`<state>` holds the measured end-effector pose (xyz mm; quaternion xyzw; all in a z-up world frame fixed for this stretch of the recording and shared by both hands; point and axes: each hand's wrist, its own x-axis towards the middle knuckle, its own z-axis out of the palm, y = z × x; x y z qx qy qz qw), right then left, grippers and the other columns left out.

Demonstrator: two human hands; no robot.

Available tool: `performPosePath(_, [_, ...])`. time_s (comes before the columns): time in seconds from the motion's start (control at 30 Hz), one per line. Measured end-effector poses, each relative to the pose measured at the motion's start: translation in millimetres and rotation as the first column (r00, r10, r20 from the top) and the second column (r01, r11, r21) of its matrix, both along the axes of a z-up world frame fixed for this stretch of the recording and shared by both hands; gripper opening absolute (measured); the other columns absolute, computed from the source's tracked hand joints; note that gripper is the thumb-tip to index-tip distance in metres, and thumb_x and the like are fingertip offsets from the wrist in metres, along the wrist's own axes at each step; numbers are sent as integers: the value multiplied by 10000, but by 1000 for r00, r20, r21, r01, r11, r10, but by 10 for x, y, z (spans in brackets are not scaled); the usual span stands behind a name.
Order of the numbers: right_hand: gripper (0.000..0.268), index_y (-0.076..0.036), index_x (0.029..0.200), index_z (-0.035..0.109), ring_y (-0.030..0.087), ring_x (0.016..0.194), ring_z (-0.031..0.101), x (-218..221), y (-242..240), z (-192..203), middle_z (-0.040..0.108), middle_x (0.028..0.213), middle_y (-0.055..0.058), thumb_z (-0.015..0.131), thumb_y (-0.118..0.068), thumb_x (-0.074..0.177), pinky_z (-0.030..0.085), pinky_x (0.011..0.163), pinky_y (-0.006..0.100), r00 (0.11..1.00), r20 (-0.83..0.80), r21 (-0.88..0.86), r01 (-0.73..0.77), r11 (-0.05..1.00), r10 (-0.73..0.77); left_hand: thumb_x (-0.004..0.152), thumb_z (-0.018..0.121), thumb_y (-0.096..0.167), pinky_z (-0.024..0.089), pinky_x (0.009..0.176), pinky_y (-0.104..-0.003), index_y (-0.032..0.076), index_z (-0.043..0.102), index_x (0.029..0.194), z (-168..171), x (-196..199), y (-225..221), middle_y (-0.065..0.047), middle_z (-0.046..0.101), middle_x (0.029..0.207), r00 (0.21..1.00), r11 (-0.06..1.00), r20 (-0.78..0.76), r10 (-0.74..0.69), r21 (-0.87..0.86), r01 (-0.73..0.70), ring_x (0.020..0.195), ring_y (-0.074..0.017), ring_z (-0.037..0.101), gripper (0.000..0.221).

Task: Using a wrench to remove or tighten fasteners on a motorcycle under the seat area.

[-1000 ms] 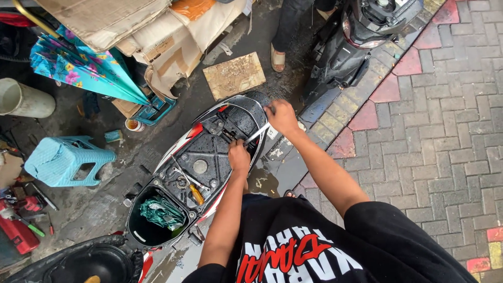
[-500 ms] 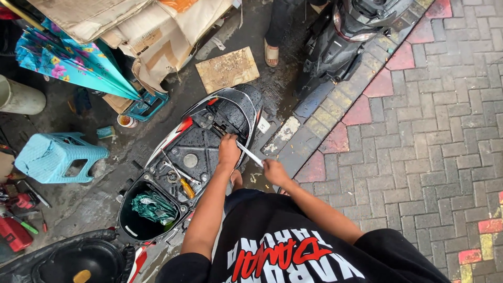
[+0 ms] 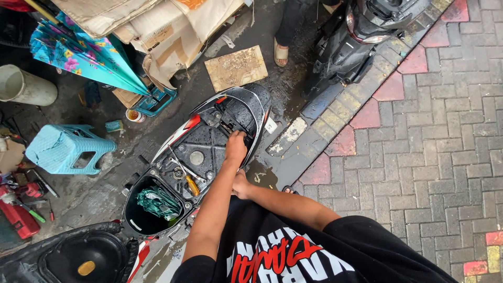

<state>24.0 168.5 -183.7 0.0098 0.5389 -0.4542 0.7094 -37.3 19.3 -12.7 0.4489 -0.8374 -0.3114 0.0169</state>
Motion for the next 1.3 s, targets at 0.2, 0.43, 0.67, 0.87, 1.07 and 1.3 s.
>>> performPosePath(0.2, [195, 59, 1128, 639, 333, 731, 730, 101, 56, -131, 669, 930, 145, 594, -120, 1066, 634, 553, 451, 893, 230, -183, 430, 884, -387, 944, 703, 128, 616, 926, -456, 70, 661, 1292, 249, 287, 167, -135, 635, 1155, 995, 986, 28, 98, -138, -94, 1153, -364, 646, 354])
performPosePath(0.43, [270, 83, 1132, 609, 317, 698, 678, 66, 310, 107, 611, 884, 130, 511, -159, 1065, 624, 608, 435, 778, 529, -246, 522, 816, -338, 975, 654, 125, 656, 811, -440, 73, 698, 1312, -103, 259, 94, -126, 661, 1087, 989, 990, 127, 72, -126, -56, 990, -311, 685, 343])
performPosePath(0.67, [371, -24, 1185, 647, 369, 699, 754, -1075, -291, 1647, 734, 841, 164, 780, -152, 864, 613, 550, 484, 883, -201, -59, -443, 895, 424, 940, 679, 166, 637, 858, -510, 229, 733, 1303, -110, 337, -104, -110, 676, 1087, 992, 999, 127, -8, 44, 3, 1019, -360, 709, 371])
performPosePath(0.87, [298, -136, 1213, 692, 248, 814, 769, -2001, -1084, 3016, 750, 899, 74, 593, -312, 993, 626, 628, 360, 124, -873, 229, -751, 619, 473, 916, 699, 167, 639, 894, -467, 268, 747, 1273, -297, 323, -132, -78, 696, 1128, 979, 998, 195, -54, 35, 48, 1065, -331, 723, 374])
performPosePath(1.07, [383, -44, 1264, 643, 419, 959, 740, -1196, -1943, 3410, 740, 1026, 220, 638, -308, 987, 620, 801, 537, -28, -980, 99, -928, 358, 199, 923, 670, 286, 626, 876, -461, 224, 771, 1225, -695, 365, -14, -78, 725, 1084, 927, 982, 357, -117, -97, 161, 1032, -294, 738, 324])
performPosePath(1.3, [655, -4, 1550, 471, 389, 1411, 504, -384, -2132, 4179, 456, 1579, 228, 516, -425, 1051, 457, 1133, 457, -780, -354, 543, -620, -566, 515, 922, 659, 290, 579, 912, -465, 162, 701, 1314, -229, 453, -192, -116, 662, 1143, 939, 971, 311, -144, -138, 195, 1043, -311, 667, 414])
